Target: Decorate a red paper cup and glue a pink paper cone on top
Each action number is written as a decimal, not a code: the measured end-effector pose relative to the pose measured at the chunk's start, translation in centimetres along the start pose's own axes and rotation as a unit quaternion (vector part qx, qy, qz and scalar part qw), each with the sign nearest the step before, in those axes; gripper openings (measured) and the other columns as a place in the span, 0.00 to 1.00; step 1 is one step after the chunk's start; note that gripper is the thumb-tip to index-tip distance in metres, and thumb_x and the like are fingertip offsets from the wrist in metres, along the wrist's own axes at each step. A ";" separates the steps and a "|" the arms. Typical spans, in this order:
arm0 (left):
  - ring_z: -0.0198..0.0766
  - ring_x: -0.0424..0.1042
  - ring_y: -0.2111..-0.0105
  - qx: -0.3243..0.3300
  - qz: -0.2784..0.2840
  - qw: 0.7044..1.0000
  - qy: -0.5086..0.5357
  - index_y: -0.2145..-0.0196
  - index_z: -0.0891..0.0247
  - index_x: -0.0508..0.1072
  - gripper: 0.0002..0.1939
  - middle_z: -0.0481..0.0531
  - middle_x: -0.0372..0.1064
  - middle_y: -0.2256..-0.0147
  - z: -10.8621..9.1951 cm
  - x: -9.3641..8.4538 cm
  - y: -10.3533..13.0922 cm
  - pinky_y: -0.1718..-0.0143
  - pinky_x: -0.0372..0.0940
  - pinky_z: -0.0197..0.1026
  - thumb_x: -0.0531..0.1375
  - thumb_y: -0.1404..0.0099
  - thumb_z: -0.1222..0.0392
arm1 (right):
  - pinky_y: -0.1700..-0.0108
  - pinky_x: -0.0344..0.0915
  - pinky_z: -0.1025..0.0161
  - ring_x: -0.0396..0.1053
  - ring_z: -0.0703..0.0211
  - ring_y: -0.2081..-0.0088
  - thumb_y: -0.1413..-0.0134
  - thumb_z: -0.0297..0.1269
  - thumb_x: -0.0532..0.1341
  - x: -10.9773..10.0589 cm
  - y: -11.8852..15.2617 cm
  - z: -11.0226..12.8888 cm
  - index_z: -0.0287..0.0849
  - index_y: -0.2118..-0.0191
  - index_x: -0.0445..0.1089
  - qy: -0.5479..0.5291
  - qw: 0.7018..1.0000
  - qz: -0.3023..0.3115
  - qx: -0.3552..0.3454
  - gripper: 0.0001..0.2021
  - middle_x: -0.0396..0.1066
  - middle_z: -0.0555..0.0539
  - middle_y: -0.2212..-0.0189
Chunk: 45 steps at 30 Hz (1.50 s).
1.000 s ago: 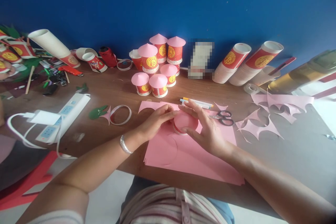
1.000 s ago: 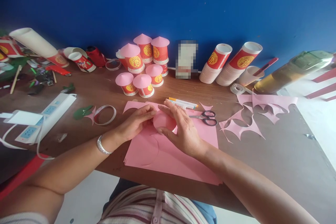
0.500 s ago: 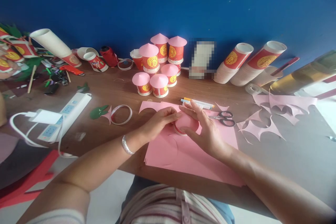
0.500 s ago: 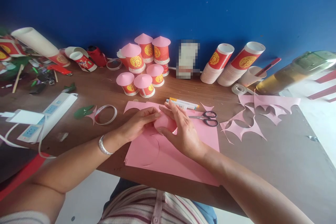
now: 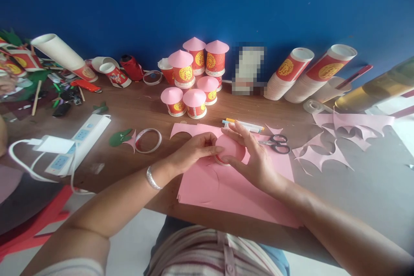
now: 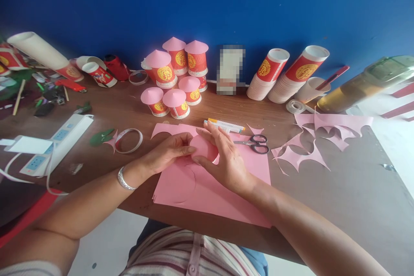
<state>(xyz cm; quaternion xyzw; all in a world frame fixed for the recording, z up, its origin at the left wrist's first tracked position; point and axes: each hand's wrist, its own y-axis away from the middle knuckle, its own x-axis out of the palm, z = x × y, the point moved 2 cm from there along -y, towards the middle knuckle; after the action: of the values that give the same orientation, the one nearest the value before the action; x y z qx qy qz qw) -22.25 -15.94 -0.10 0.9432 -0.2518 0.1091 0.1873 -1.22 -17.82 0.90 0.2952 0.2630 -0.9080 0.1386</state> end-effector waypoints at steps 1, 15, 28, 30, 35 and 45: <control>0.32 0.68 0.69 0.000 0.002 1.000 0.000 0.66 0.63 0.69 0.21 0.45 0.71 0.69 0.0 0.0 0.0 0.64 0.58 0.38 0.75 0.36 0.49 | 0.27 0.64 0.34 0.64 0.42 0.27 0.31 0.43 0.68 0.1 0.1 -0.1 0.52 0.20 0.43 0.001 1.000 0.000 0.003 0.44 0.75 0.39 0.35; 0.39 0.65 0.64 0.018 -0.057 0.998 -0.013 0.70 0.63 0.73 0.22 0.49 0.69 0.68 -1.1 1.0 -1.5 0.60 0.57 0.43 0.70 0.36 0.42 | 0.29 0.66 0.35 0.64 0.43 0.27 0.32 0.36 0.66 0.2 0.1 -0.1 0.53 0.19 0.38 0.003 1.000 -0.006 0.002 0.46 0.75 0.42 0.35; 0.40 0.67 0.64 0.010 -0.040 0.999 0.031 0.66 0.64 0.78 0.20 0.50 0.71 0.67 -1.3 1.3 -1.6 0.59 0.61 0.44 0.71 0.37 0.42 | 0.29 0.66 0.34 0.66 0.41 0.28 0.33 0.46 0.69 -0.2 0.1 -0.4 0.53 0.20 0.41 -0.021 1.000 -0.021 0.007 0.47 0.70 0.38 0.32; 0.40 0.68 0.63 0.016 -0.044 0.999 0.027 0.65 0.64 0.78 0.21 0.51 0.72 0.67 -1.5 1.3 -1.7 0.58 0.61 0.44 0.70 0.36 0.40 | 0.28 0.65 0.32 0.66 0.39 0.28 0.33 0.49 0.69 -0.6 0.2 -0.5 0.51 0.20 0.41 -0.028 0.999 -0.029 0.007 0.47 0.67 0.35 0.30; 0.37 0.63 0.65 0.024 -0.071 0.997 -0.019 0.74 0.64 0.74 0.24 0.48 0.67 0.71 -2.3 1.4 -2.2 0.57 0.58 0.43 0.73 0.40 0.41 | 0.29 0.64 0.30 0.66 0.38 0.28 0.31 0.47 0.68 -0.9 0.7 -0.8 0.50 0.20 0.41 -0.002 0.999 -0.051 0.017 0.45 0.75 0.36 0.36; 0.41 0.70 0.61 0.013 -0.031 0.999 0.002 0.73 0.63 0.77 0.21 0.50 0.73 0.68 -2.2 1.5 -2.6 0.53 0.60 0.45 0.75 0.42 0.43 | 0.28 0.64 0.29 0.65 0.39 0.28 0.29 0.47 0.66 -0.8 0.7 -0.5 0.50 0.19 0.38 0.043 0.998 -0.039 0.003 0.46 0.75 0.37 0.36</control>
<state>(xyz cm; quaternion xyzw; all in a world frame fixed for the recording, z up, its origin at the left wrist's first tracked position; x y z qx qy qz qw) -19.85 -13.62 1.59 0.9528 -0.2201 0.1087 0.1788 -0.05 -17.99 0.79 0.3241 0.2777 -0.8998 0.0911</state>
